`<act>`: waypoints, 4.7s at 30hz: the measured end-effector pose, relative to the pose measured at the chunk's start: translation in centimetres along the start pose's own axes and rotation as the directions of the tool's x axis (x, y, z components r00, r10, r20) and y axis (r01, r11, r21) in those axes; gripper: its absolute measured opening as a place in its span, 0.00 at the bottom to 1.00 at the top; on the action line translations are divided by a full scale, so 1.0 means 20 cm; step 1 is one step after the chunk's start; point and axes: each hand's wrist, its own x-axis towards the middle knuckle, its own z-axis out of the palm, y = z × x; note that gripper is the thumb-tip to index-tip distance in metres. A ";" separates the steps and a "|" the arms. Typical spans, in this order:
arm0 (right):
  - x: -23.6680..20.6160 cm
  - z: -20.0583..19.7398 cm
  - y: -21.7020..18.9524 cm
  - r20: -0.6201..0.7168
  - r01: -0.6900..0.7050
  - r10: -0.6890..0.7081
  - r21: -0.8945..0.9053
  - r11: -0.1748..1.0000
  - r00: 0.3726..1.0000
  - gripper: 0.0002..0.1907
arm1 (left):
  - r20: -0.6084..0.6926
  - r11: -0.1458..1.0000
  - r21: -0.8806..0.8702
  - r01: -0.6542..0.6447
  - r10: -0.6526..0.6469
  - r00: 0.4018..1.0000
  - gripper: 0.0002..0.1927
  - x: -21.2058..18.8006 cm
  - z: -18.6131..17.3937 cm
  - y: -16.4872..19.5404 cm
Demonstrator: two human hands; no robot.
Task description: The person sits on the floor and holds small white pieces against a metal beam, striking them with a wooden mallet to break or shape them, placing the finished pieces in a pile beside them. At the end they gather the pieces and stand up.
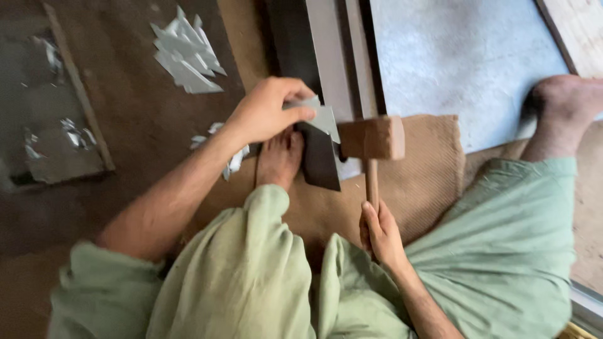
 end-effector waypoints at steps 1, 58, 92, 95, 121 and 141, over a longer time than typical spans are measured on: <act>-0.01 0.00 -0.03 -0.012 -0.001 0.000 -0.022 1.000 1.000 0.14 | -0.019 0.995 0.097 0.000 0.002 1.000 0.13 0.03 0.00 0.03; 0.06 -0.07 -0.24 0.130 0.036 -0.068 0.237 0.971 0.989 0.21 | 0.306 0.897 0.432 -0.090 -0.053 0.951 0.19 0.23 -0.12 0.05; 0.09 -0.11 -0.33 -0.209 0.151 -0.180 -0.149 0.977 0.961 0.18 | 0.305 0.434 0.825 -0.362 0.197 0.932 0.06 0.39 0.50 0.22; 0.06 -0.15 -0.49 -0.221 0.108 -0.129 -0.105 0.989 0.967 0.15 | 0.305 0.365 0.739 -0.566 0.568 0.764 0.05 0.38 0.44 0.34; -0.03 0.25 -0.43 -0.303 0.241 -0.209 0.071 0.968 0.930 0.12 | 0.049 0.935 -0.246 0.257 -0.253 0.966 0.10 -0.01 0.15 0.06; -0.31 0.09 -0.48 -0.163 0.689 -0.684 -0.030 0.724 0.711 0.13 | 0.049 0.909 -0.236 0.344 -0.342 0.938 0.11 0.02 0.12 0.04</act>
